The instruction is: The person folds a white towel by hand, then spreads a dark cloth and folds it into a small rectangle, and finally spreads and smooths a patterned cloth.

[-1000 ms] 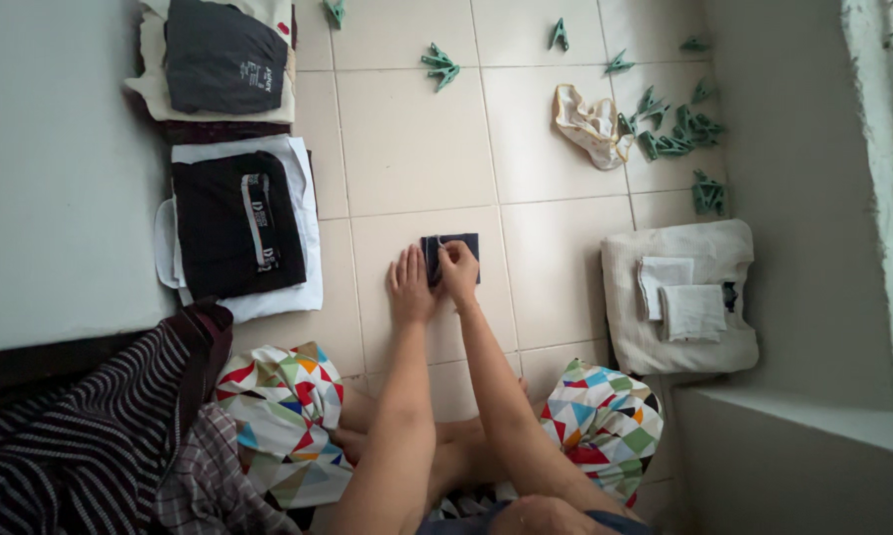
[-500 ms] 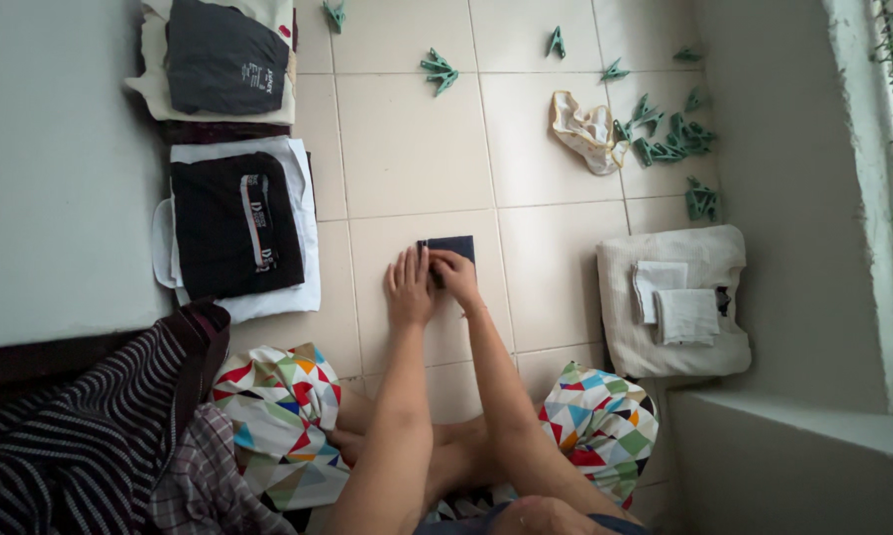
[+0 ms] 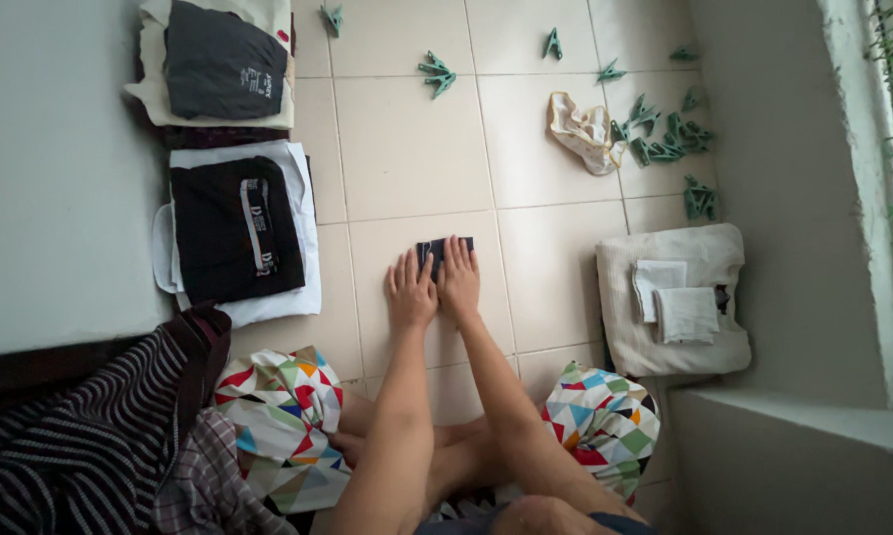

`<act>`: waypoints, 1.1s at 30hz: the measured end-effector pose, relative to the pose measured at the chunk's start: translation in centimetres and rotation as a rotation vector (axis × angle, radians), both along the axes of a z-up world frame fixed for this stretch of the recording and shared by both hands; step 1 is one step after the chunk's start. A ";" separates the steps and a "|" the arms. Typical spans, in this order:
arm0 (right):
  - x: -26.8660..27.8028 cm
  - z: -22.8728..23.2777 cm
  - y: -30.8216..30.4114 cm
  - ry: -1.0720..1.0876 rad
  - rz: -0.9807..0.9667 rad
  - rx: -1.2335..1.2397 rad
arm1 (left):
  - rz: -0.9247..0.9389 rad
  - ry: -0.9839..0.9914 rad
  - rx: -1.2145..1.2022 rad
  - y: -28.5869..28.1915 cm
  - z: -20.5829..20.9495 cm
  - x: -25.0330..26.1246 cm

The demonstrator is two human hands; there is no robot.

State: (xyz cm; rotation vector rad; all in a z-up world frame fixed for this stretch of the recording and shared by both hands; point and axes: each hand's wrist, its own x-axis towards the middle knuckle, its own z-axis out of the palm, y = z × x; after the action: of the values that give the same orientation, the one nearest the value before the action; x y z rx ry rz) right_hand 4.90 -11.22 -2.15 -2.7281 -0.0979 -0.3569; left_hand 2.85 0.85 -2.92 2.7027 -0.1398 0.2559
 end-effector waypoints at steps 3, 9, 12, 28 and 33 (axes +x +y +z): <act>1.1 -0.4 -0.2 0.099 -0.071 -0.024 | 0.012 -0.028 0.006 0.0 0.3 0.0; 4.9 0.0 -1.4 0.236 -0.150 -0.098 | 0.007 -0.003 0.001 0.2 1.2 0.1; 6.0 0.6 -2.5 0.148 -0.256 -0.181 | 0.012 -0.050 0.026 0.1 1.5 0.1; 4.7 0.6 -1.7 0.226 -0.115 -0.135 | 0.015 -0.060 -0.046 0.0 2.0 0.0; 6.1 1.1 -3.7 0.179 -0.265 -0.113 | 0.011 -0.100 -0.046 0.2 2.2 -0.1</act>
State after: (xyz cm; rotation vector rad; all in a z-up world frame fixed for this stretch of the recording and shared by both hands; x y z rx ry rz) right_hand 10.99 -14.92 -1.07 -2.8757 0.3036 -0.1819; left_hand 2.71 1.01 -0.70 2.6462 -0.1466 0.3928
